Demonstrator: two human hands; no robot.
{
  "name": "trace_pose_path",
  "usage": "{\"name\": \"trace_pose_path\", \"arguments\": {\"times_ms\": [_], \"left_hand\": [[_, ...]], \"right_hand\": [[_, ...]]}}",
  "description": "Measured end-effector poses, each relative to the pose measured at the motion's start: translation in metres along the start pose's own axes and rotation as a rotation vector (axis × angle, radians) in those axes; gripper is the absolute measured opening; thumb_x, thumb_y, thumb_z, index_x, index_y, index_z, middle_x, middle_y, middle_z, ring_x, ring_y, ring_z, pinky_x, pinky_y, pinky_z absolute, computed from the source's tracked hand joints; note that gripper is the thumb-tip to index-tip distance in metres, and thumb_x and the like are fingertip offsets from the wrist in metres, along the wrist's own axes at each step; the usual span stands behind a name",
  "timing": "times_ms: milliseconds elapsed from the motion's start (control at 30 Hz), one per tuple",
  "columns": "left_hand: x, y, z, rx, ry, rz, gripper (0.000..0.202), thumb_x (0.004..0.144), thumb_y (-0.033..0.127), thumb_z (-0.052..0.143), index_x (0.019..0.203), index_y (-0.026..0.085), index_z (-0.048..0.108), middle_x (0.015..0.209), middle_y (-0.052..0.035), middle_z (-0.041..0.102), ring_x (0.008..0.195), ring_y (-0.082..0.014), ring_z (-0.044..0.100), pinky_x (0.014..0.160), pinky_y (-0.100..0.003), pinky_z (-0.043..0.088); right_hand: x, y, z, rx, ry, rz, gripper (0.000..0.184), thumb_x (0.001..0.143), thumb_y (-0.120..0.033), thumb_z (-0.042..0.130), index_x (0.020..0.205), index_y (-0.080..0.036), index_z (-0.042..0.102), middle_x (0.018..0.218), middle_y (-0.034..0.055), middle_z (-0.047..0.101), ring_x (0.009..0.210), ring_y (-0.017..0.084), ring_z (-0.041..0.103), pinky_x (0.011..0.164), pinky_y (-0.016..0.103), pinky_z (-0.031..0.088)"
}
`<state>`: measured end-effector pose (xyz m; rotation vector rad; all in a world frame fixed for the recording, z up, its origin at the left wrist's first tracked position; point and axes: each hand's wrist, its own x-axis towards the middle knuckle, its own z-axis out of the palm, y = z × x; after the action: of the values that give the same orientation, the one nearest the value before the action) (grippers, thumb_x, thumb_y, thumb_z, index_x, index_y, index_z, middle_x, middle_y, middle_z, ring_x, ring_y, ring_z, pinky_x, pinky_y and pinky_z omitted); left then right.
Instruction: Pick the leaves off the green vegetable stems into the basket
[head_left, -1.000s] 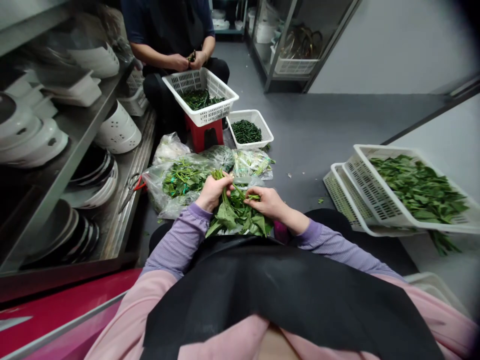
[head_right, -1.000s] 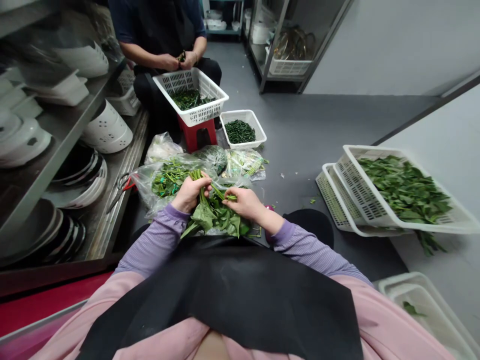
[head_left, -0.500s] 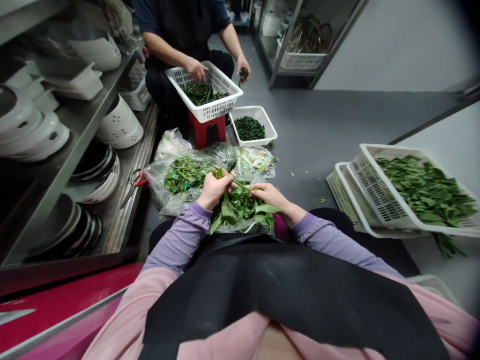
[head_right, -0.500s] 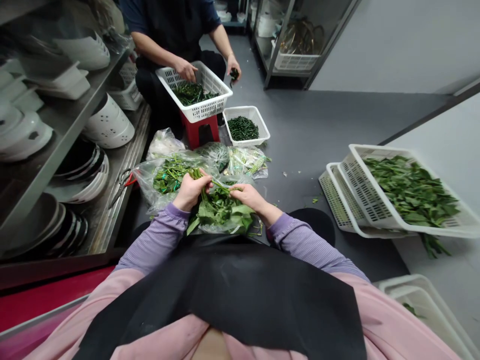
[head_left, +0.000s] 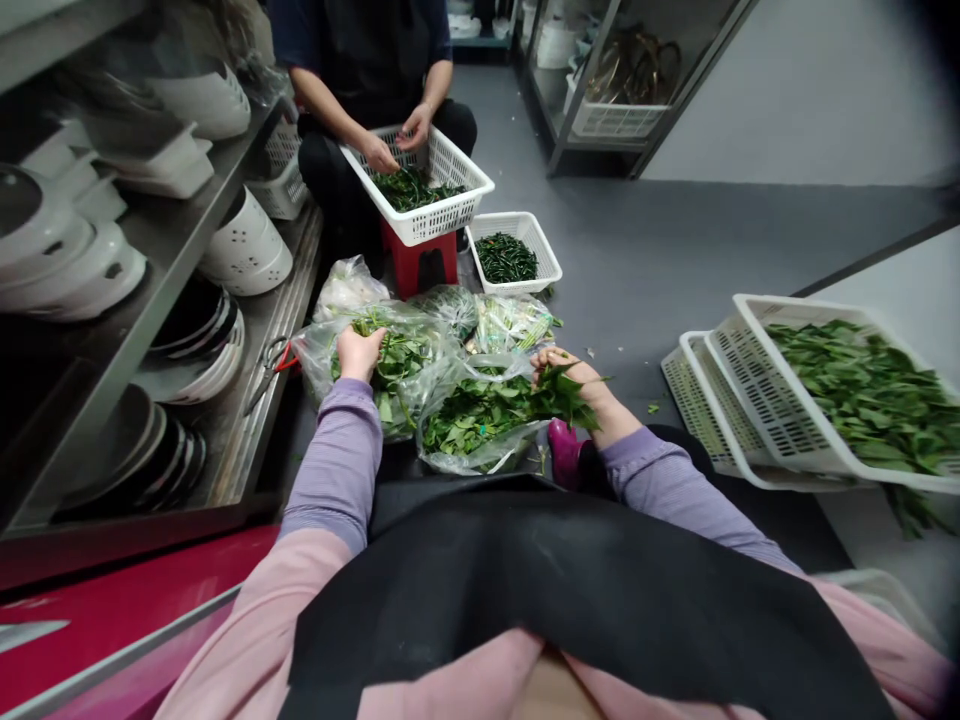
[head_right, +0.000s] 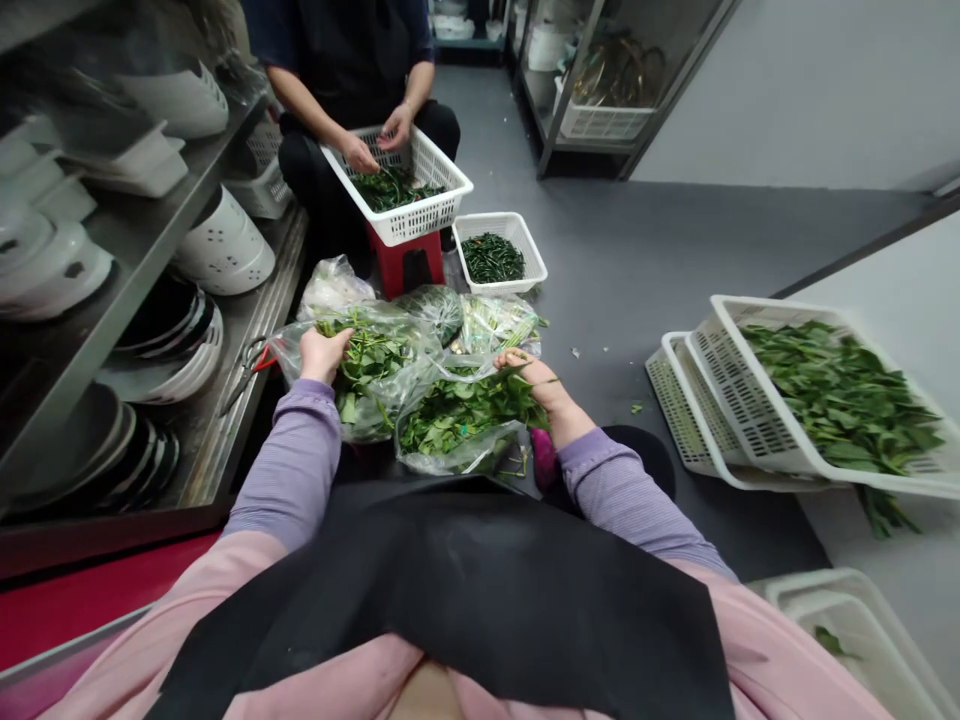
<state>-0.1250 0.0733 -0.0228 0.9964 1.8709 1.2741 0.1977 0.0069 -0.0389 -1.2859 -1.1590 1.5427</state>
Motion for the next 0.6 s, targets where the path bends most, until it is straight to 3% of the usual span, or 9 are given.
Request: {"name": "trace_pose_path", "arguments": {"times_ms": [33,100,200,267,367,433,500,600], "left_hand": [[0.001,-0.001,0.003,-0.067,-0.053,-0.041,0.024,0.063,0.022,0.07,0.078,0.011,0.055,0.053,0.0019,0.049,0.051,-0.0112,0.048,0.051,-0.023,0.039],[-0.01,0.003,0.01,-0.256,-0.289,-0.057,0.027,0.068,0.03,0.067,0.083,0.01,0.057,0.053,0.0022,0.05,0.046,-0.0087,0.046,0.048,-0.022,0.039],[-0.043,0.014,0.022,-0.505,-0.75,-0.088,0.039,0.067,0.043,0.068,0.089,0.011,0.059,0.062,-0.0008,0.057,0.049,-0.0082,0.052,0.05,-0.021,0.041],[-0.062,0.019,0.029,-0.599,-0.916,-0.161,0.042,0.065,0.046,0.069,0.087,0.012,0.06,0.064,-0.0013,0.057,0.05,-0.0082,0.054,0.051,-0.021,0.042],[-0.081,0.021,0.039,-0.672,-1.018,-0.256,0.042,0.065,0.048,0.069,0.086,0.012,0.061,0.069,-0.003,0.059,0.057,-0.0096,0.057,0.055,-0.022,0.045],[-0.089,0.021,0.044,-0.702,-1.036,-0.279,0.043,0.064,0.048,0.069,0.086,0.012,0.062,0.076,-0.0048,0.062,0.065,-0.0122,0.059,0.061,-0.024,0.047],[-0.096,0.02,0.048,-0.711,-0.977,-0.252,0.04,0.063,0.048,0.07,0.08,0.012,0.063,0.076,-0.004,0.062,0.069,-0.0121,0.059,0.066,-0.024,0.046],[-0.105,0.017,0.051,-0.68,-0.833,-0.212,0.037,0.063,0.046,0.07,0.07,0.011,0.062,0.068,-0.001,0.06,0.064,-0.0085,0.056,0.067,-0.021,0.044]], "right_hand": [[-0.005,-0.005,0.001,0.059,-0.029,-0.008,0.038,0.063,-0.053,0.064,0.073,-0.02,0.045,0.081,0.0024,0.061,0.066,0.013,0.058,0.064,0.03,0.048],[-0.015,-0.015,0.004,0.14,-0.109,-0.005,0.038,0.063,-0.05,0.067,0.076,-0.021,0.047,0.078,0.0019,0.061,0.07,0.015,0.059,0.068,0.032,0.048],[-0.026,-0.034,0.011,0.064,-0.166,-0.013,0.039,0.06,-0.051,0.069,0.077,-0.021,0.05,0.054,-0.0045,0.051,0.056,0.013,0.054,0.066,0.033,0.047],[-0.028,-0.047,0.02,-0.068,-0.214,-0.023,0.039,0.057,-0.048,0.072,0.074,-0.02,0.052,0.051,-0.0055,0.048,0.049,0.011,0.049,0.06,0.03,0.045],[-0.027,-0.057,0.045,-0.342,-0.245,-0.108,0.029,0.06,-0.038,0.07,0.075,-0.016,0.059,0.065,0.0,0.06,0.057,0.011,0.053,0.061,0.027,0.043],[-0.025,-0.055,0.066,-0.486,-0.184,-0.222,0.023,0.065,-0.033,0.066,0.078,-0.015,0.064,0.076,0.0025,0.065,0.068,0.014,0.057,0.07,0.028,0.043],[-0.024,-0.049,0.084,-0.601,-0.092,-0.302,0.022,0.067,-0.034,0.065,0.08,-0.016,0.065,0.082,0.0034,0.066,0.076,0.016,0.058,0.076,0.029,0.042],[-0.024,-0.036,0.1,-0.75,0.035,-0.307,0.029,0.066,-0.04,0.065,0.084,-0.018,0.065,0.083,0.0045,0.066,0.075,0.018,0.058,0.073,0.03,0.042]]}}
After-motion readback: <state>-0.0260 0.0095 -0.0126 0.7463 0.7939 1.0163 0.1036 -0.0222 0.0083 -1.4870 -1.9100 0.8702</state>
